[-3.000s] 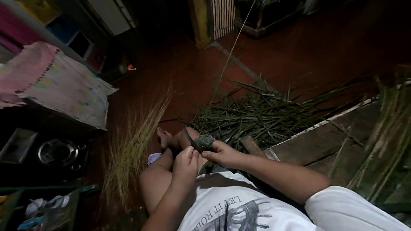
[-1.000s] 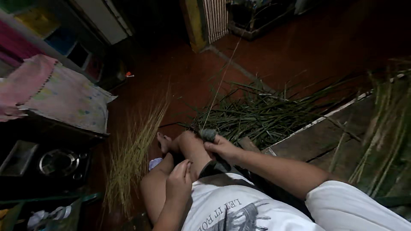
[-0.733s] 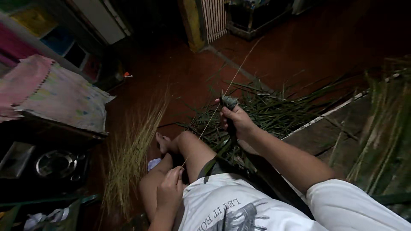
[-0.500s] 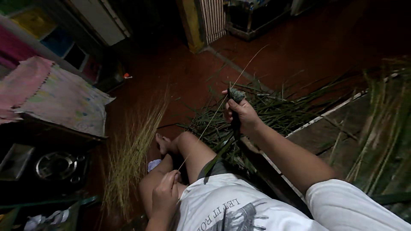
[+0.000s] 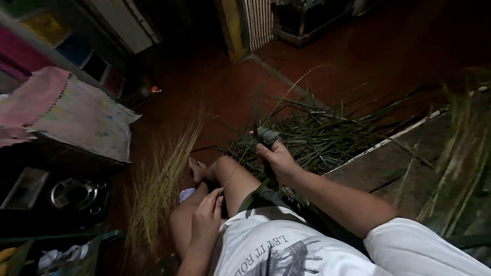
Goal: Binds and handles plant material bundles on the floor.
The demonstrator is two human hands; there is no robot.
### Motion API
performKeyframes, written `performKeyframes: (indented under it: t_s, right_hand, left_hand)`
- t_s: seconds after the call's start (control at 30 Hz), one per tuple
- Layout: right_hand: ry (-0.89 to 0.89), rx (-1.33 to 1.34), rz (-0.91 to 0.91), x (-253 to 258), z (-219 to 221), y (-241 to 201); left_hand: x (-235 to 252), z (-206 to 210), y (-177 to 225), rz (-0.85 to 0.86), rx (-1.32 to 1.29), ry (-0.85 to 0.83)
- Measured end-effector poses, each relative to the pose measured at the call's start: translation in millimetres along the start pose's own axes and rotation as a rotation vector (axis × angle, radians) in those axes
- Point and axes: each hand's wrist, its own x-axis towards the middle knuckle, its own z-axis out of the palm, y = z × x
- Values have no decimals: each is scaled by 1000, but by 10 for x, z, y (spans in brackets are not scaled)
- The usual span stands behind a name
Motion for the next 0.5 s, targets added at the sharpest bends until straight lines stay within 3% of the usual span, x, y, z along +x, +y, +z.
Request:
performKeyframes:
  t_s: [0.37,0.5]
  right_hand:
    - [-482,-156,129,-340,107,495]
    - [-434,-117,123,-275,97,402]
  left_hand:
    - [150,85,262,46,-27,113]
    - [114,72,215,79,11,119]
